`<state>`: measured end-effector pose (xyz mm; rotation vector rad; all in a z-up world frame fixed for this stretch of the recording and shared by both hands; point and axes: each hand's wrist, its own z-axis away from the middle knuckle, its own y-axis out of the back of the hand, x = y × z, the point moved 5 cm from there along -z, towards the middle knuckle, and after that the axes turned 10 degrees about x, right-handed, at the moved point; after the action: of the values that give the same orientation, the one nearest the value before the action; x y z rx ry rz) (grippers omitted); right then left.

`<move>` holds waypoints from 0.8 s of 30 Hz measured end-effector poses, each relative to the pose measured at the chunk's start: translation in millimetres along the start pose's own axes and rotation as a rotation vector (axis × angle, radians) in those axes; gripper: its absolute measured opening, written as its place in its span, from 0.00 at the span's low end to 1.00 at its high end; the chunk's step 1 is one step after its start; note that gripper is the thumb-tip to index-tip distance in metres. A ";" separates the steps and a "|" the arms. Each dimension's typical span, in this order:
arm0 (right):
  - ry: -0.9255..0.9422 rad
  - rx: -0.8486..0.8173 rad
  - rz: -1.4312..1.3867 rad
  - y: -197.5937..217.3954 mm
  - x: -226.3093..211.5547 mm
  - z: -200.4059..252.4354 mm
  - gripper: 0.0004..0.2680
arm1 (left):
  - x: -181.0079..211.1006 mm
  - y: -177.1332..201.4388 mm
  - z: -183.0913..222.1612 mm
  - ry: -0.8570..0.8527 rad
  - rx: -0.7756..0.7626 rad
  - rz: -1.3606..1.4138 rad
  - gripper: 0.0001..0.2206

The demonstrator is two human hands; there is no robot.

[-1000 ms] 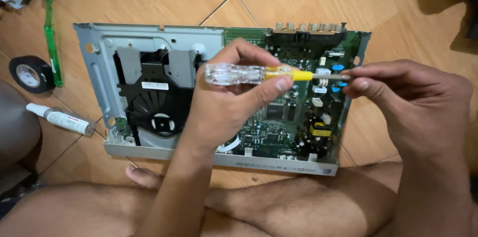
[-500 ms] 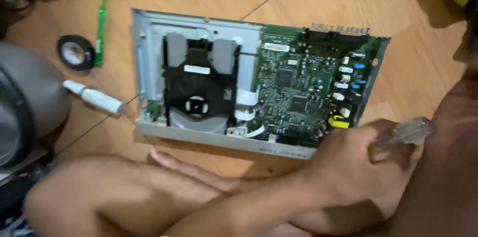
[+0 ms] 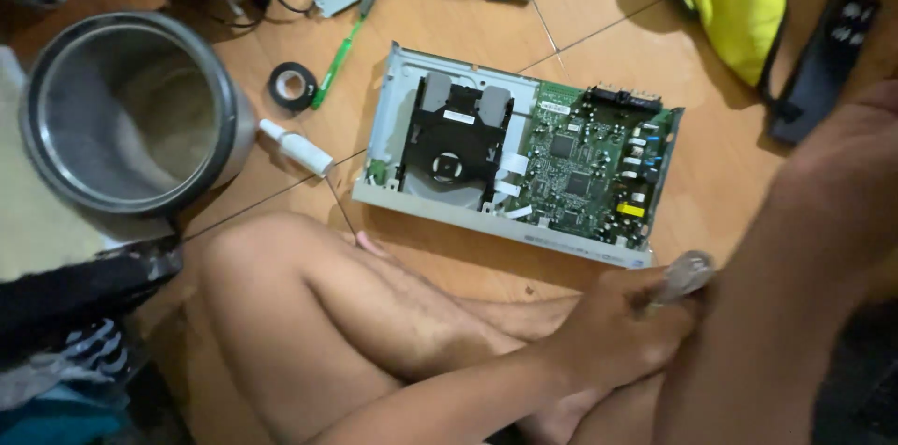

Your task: A person is sitting on the floor cleaning the connectors and internal components of an electronic device using a brush and a screwdriver.

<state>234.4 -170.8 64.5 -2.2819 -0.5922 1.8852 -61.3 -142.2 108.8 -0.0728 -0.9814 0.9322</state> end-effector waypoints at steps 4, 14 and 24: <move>0.208 -0.017 -0.085 -72.3 -84.4 43.2 0.05 | -18.2 12.6 37.8 -0.124 -0.091 0.062 0.09; 0.138 0.010 -0.296 -137.9 -145.5 145.4 0.01 | -45.1 47.8 83.7 -0.368 -0.092 -0.336 0.08; -0.011 0.097 -0.015 -108.8 -110.1 190.9 0.03 | -66.0 59.2 50.8 -0.130 -0.104 0.091 0.12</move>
<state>10.4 -141.0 161.0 -2.2023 -0.5064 1.8773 -150.9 -168.8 67.5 -0.1470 -1.1552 0.9775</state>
